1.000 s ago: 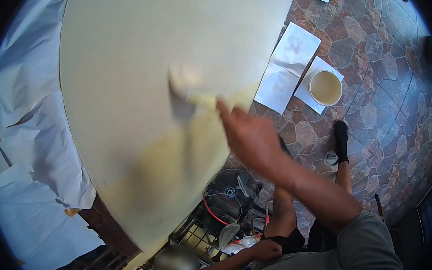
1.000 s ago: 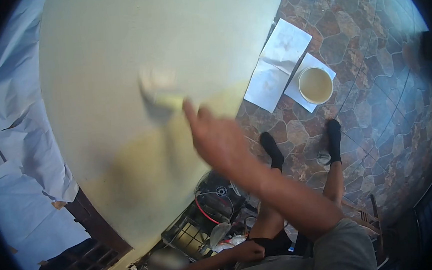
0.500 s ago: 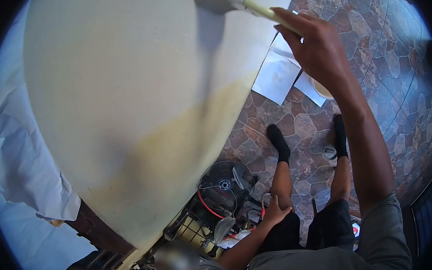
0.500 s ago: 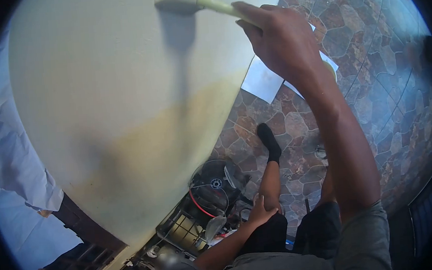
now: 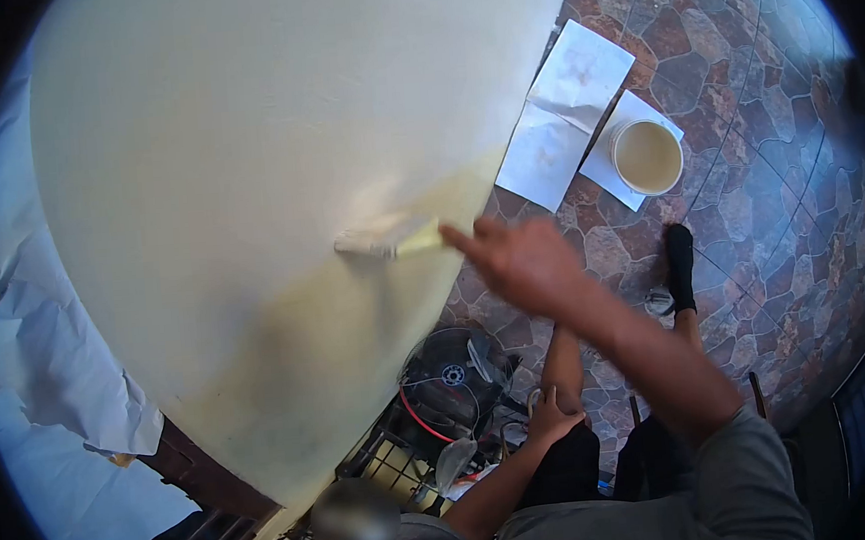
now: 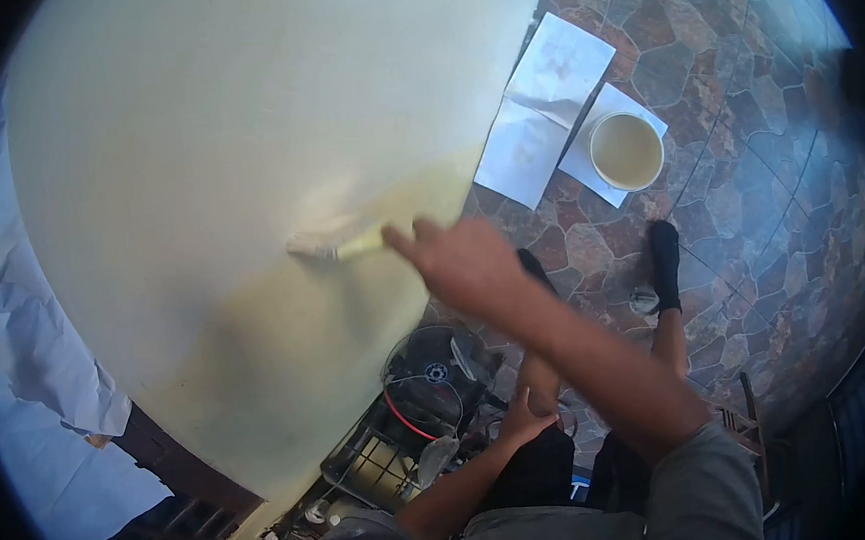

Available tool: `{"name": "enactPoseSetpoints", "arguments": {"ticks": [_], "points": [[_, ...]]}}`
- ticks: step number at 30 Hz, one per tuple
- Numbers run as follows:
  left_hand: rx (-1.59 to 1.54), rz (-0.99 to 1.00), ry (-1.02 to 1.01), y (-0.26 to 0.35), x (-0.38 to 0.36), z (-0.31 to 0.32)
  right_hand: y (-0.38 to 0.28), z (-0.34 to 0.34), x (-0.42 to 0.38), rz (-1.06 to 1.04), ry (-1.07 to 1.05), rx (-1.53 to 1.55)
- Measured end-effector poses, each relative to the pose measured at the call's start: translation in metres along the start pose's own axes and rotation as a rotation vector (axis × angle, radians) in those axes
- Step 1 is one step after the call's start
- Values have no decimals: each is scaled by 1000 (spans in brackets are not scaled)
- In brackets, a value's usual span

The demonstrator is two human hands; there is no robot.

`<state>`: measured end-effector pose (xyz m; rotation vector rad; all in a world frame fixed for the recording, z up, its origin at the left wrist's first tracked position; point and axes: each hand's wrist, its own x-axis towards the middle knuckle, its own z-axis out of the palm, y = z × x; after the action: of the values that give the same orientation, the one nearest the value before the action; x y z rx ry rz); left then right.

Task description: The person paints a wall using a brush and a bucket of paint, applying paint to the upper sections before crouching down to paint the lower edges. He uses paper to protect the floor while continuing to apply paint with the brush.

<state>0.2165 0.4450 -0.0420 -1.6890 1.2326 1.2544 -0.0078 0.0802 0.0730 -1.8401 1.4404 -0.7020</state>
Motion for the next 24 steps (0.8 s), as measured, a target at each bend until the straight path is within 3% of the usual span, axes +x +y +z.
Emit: {"name": "enactPoseSetpoints", "arguments": {"ticks": [1, 5, 9, 13, 14, 15, 17, 23, 24], "points": [[3, 4, -4, 2, 1, 1, 20, -15, 14, -38, 13, -72], [22, -64, -20, 21, -9, -14, 90, -77, 66, -23, 418, -77], [12, -73, -35, 24, -9, -16, 93, -104, 66, 92, 464, -101], [51, -82, -27, 26, -11, -22, 101, -87, 62, 340, 750, 143], [39, -75, -22, 26, -12, -22, 90, -101, 61, 438, 688, 64], [29, -62, -19, 27, -12, -22, 89, -91, 64, 444, 684, 62], [40, -63, -21, 28, -9, -24, 90, -58, 71, 131, 777, 34], [37, -44, 36, 28, -8, -30, 3, 0, 8, 131, 142, 119], [22, -40, 41, 30, -8, -33, 6, 12, -3, 136, 145, 119]]}}
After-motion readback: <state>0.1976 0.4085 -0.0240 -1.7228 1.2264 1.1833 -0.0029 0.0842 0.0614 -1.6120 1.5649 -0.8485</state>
